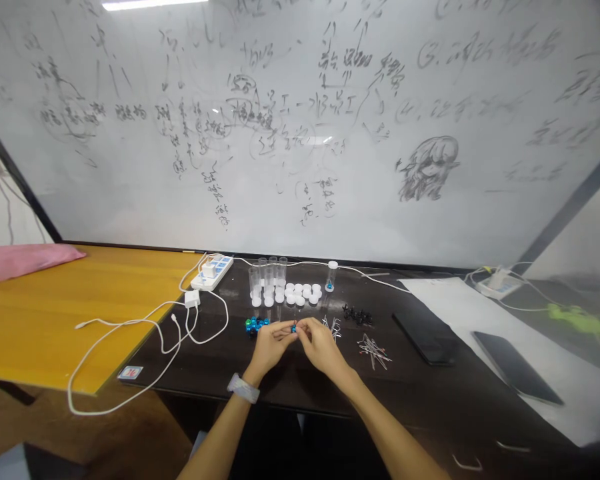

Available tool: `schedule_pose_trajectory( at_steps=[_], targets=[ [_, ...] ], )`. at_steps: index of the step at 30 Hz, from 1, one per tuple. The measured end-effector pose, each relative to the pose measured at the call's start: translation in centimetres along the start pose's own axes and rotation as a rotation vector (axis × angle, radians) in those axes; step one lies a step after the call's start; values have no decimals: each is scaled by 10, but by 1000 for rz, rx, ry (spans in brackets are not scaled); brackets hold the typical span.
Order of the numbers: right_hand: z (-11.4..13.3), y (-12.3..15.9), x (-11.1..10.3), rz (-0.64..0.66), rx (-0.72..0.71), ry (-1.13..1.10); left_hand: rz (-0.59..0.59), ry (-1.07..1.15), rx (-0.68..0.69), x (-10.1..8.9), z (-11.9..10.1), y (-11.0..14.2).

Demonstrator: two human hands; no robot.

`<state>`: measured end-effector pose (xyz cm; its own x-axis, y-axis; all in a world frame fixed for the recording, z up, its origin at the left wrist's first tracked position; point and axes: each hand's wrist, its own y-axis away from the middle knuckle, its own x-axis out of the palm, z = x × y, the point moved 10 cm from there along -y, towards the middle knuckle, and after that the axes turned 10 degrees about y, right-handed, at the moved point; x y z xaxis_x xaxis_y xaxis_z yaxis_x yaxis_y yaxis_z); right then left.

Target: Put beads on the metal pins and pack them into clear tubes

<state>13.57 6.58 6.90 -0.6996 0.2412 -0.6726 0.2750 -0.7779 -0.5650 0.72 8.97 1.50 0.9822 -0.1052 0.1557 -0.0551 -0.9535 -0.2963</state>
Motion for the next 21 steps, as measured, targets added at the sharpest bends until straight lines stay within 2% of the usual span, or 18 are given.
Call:
schedule_pose_trajectory(
  at_steps=[5,12,21],
  targets=[
    [-12,-3,6,70,96,-113,9,-20,25,1,-2,0],
    [-5,0,2,67,-78,77,6,-47,43,2,-3,0],
    [0,6,6,39,-127,303,15,-69,72,2,-1,1]
  ],
)
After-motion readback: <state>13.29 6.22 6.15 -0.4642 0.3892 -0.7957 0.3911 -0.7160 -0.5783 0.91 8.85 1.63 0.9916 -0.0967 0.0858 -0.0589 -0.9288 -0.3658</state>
